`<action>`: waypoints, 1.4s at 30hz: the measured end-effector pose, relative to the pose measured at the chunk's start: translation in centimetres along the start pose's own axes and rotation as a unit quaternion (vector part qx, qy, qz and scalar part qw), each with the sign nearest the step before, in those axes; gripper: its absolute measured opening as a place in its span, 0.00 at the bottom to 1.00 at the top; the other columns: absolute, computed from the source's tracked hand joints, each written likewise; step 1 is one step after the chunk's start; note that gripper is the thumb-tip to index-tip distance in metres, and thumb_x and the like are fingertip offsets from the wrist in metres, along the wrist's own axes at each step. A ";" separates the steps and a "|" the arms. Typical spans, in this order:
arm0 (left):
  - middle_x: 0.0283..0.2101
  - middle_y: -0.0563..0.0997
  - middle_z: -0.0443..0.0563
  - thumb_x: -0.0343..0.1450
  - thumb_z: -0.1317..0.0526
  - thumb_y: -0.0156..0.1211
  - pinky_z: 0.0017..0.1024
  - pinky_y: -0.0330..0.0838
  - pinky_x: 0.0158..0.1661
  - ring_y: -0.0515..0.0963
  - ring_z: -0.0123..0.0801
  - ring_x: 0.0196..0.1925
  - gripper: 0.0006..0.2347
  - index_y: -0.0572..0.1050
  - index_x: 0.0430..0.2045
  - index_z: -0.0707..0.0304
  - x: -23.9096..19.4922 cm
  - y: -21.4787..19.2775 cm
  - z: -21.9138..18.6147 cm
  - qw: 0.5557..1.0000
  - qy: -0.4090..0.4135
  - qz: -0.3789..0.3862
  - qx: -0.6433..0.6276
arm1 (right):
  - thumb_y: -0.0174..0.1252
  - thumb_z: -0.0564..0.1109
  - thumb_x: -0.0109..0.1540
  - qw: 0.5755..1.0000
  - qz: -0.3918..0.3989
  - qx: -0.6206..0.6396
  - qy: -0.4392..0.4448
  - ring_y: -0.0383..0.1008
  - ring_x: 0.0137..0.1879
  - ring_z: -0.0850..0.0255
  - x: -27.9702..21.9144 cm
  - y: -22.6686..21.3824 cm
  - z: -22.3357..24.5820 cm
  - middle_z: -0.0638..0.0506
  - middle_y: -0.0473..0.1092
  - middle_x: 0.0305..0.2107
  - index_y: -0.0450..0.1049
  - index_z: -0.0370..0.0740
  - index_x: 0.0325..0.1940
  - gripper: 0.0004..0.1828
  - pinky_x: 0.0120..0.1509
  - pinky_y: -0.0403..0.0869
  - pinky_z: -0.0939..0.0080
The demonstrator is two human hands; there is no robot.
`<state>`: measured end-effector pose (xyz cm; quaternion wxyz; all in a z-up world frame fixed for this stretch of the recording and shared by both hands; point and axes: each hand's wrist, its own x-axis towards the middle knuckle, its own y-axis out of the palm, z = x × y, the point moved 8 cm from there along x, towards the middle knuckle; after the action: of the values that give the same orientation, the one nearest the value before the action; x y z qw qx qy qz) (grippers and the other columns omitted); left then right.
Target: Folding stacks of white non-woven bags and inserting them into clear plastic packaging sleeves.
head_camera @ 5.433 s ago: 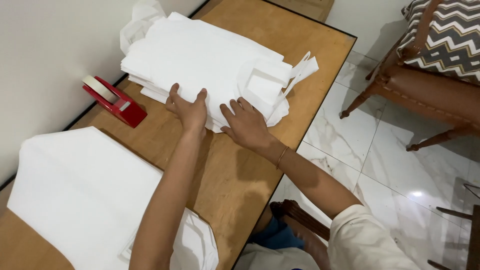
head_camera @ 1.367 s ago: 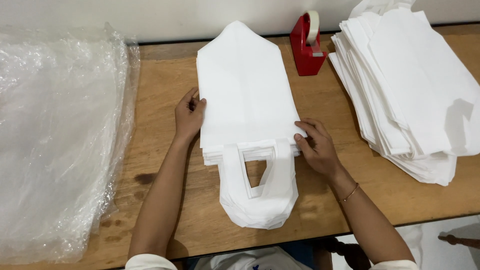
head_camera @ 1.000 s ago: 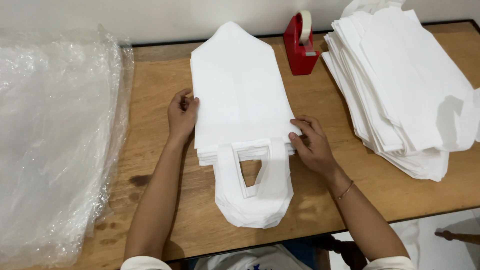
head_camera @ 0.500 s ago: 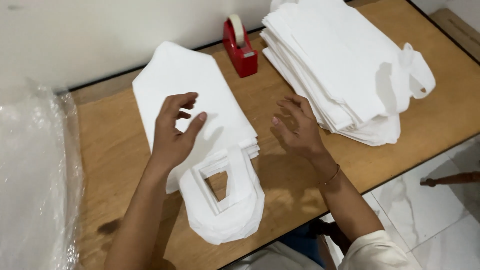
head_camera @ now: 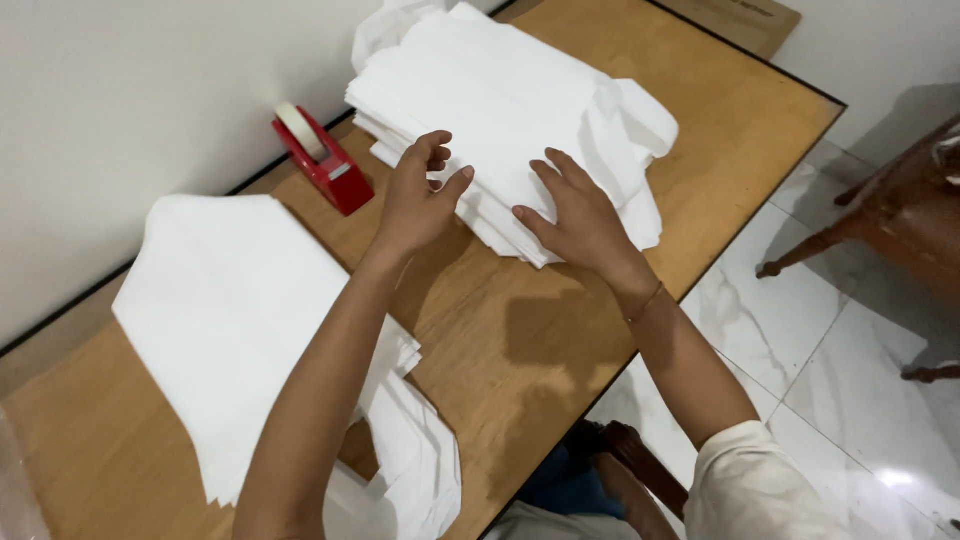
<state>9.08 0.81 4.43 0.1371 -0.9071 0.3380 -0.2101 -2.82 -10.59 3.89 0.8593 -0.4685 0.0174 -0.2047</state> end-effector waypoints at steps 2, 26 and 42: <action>0.41 0.65 0.60 0.64 0.62 0.53 0.34 0.64 0.44 0.65 0.43 0.47 0.19 0.60 0.47 0.72 1.3 1.4 -0.2 1.000 -0.018 0.010 -0.004 | 0.49 0.52 0.57 0.999 0.013 -0.028 0.018 0.45 0.64 0.47 0.5 -0.2 -0.5 0.36 0.48 0.57 0.54 0.35 0.58 0.30 0.65 0.49 0.51; 0.55 0.45 0.68 0.64 0.63 0.54 0.54 0.42 0.56 0.43 0.58 0.61 0.22 0.56 0.50 0.71 3.0 4.9 2.8 0.990 -0.129 -0.061 0.009 | 0.44 0.61 0.56 0.983 0.113 -0.139 0.044 0.43 0.65 0.45 1.4 1.7 -2.1 0.30 0.46 0.56 0.49 0.31 0.60 0.39 0.66 0.48 0.53; 0.61 0.41 0.50 0.69 0.54 0.48 0.34 0.67 0.51 0.53 0.38 0.62 0.20 0.54 0.54 0.52 0.0 0.2 -2.5 0.970 0.112 -0.215 -0.033 | 0.34 0.49 0.60 0.988 -0.008 0.134 -0.082 0.62 0.23 0.66 -0.1 0.5 1.0 0.56 0.64 0.16 0.62 0.38 0.53 0.21 0.30 0.61 0.68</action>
<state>7.77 0.42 6.50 0.0196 -0.9331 0.1550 -0.3239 -2.54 -9.50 4.04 0.9109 -0.3649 -0.0847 -0.1729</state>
